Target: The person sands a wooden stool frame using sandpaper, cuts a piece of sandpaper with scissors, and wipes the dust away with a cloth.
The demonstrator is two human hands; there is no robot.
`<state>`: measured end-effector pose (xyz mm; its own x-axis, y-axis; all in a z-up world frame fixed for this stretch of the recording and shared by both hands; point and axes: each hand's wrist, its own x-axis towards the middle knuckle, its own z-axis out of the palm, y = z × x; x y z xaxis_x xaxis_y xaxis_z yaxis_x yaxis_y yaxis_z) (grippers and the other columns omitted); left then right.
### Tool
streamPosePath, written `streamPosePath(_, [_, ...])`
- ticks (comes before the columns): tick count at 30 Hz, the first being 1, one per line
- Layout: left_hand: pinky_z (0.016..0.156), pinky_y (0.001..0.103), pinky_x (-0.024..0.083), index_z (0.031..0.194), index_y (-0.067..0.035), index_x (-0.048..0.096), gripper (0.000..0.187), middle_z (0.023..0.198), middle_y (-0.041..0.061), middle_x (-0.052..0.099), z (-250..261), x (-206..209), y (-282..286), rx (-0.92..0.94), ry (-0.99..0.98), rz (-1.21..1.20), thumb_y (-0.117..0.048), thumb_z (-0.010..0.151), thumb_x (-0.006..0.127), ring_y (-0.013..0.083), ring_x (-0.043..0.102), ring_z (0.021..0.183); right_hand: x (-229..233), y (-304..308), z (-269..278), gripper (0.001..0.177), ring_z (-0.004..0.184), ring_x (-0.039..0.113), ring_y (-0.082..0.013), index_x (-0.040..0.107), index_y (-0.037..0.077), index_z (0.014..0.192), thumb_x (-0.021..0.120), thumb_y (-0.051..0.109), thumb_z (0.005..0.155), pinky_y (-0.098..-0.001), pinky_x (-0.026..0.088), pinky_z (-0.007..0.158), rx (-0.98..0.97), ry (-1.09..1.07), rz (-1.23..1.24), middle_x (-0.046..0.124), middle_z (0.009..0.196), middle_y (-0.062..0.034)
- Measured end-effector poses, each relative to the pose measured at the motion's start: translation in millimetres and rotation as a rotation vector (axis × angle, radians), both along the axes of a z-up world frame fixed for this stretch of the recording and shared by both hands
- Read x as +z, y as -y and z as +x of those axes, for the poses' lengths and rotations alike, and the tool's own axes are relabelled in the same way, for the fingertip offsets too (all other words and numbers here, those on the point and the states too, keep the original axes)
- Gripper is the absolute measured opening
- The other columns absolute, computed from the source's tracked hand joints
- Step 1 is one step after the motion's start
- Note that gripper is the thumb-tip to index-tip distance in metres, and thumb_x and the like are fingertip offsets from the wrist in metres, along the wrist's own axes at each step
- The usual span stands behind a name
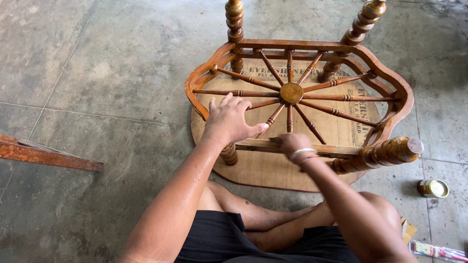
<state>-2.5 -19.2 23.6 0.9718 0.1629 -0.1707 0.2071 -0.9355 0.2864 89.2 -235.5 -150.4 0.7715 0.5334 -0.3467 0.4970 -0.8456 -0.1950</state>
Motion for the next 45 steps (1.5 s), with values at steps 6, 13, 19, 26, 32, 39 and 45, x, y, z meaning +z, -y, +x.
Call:
streamPosePath(6, [0.121, 0.062, 0.011, 0.135, -0.016, 0.06, 0.088, 0.15, 0.012, 0.049, -1.0, -5.2, 0.6, 0.016, 0.051, 0.024, -0.078, 0.073, 0.069, 0.0315, 0.03, 0.149, -4.2, -84.7, -27.3, 0.025, 0.097, 0.071, -0.0335, 0.078, 0.016, 0.099, 0.056, 0.027, 0.097, -0.0464, 0.057, 0.085, 0.008, 0.026, 0.037, 0.074, 0.102, -0.0131])
streamPosePath(13, [0.122, 0.062, 0.012, 0.132, -0.019, 0.062, 0.08, 0.149, 0.009, 0.051, -3.0, -2.8, 0.7, 0.043, 0.054, 0.008, -0.073, 0.073, 0.071, 0.0291, 0.032, 0.15, 8.4, -54.0, -32.4, 0.02, 0.096, 0.071, -0.0314, 0.077, 0.019, 0.101, 0.062, 0.029, 0.092, -0.0466, 0.056, 0.085, 0.091, 0.058, 0.178, 0.076, 0.097, -0.0096])
streamPosePath(19, [0.121, 0.06, 0.012, 0.132, -0.018, 0.061, 0.078, 0.148, 0.009, 0.051, -1.1, -3.8, -1.9, 0.027, 0.069, -0.013, -0.072, 0.076, 0.07, 0.0293, 0.031, 0.149, 23.9, 75.1, 11.7, 0.024, 0.098, 0.072, -0.0294, 0.076, 0.028, 0.112, 0.056, 0.028, 0.099, -0.0444, 0.057, 0.085, -0.139, 0.063, -0.02, 0.076, 0.105, -0.0055])
streamPosePath(26, [0.121, 0.061, 0.014, 0.136, -0.019, 0.059, 0.083, 0.15, 0.009, 0.05, 0.7, -2.2, 2.8, 0.029, 0.009, -0.002, -0.074, 0.075, 0.069, 0.0286, 0.032, 0.148, -5.8, 112.8, 17.6, 0.031, 0.099, 0.073, -0.0289, 0.076, 0.022, 0.108, 0.048, 0.012, 0.097, -0.0439, 0.058, 0.087, -0.164, 0.286, 0.04, 0.077, 0.107, -0.0061])
streamPosePath(32, [0.12, 0.063, 0.013, 0.137, -0.018, 0.059, 0.084, 0.15, 0.009, 0.049, 1.4, -0.1, 1.9, 0.057, 0.014, 0.028, -0.074, 0.075, 0.07, 0.0295, 0.032, 0.148, -5.0, 38.4, -12.5, 0.026, 0.097, 0.07, -0.0321, 0.076, 0.017, 0.105, 0.054, 0.012, 0.091, -0.0451, 0.055, 0.087, -0.112, 0.196, 0.253, 0.075, 0.105, -0.0087])
streamPosePath(39, [0.12, 0.064, 0.013, 0.134, -0.018, 0.061, 0.081, 0.149, 0.007, 0.051, -2.2, -4.4, 0.3, 0.051, 0.068, 0.082, -0.073, 0.075, 0.07, 0.03, 0.033, 0.148, -4.5, 92.7, 1.4, 0.025, 0.093, 0.072, -0.0259, 0.075, 0.021, 0.102, 0.051, 0.015, 0.099, -0.0425, 0.057, 0.086, -0.15, 0.312, 0.144, 0.077, 0.1, -0.0046])
streamPosePath(45, [0.121, 0.062, 0.01, 0.137, -0.021, 0.058, 0.081, 0.149, 0.006, 0.049, 2.5, -1.7, 0.3, 0.06, -0.025, 0.047, -0.075, 0.077, 0.067, 0.0263, 0.031, 0.147, 0.6, 141.5, 21.4, 0.023, 0.083, 0.071, -0.021, 0.074, 0.016, 0.099, 0.052, 0.013, 0.097, -0.0362, 0.056, 0.082, -0.203, 0.412, -0.154, 0.077, 0.092, -0.0062])
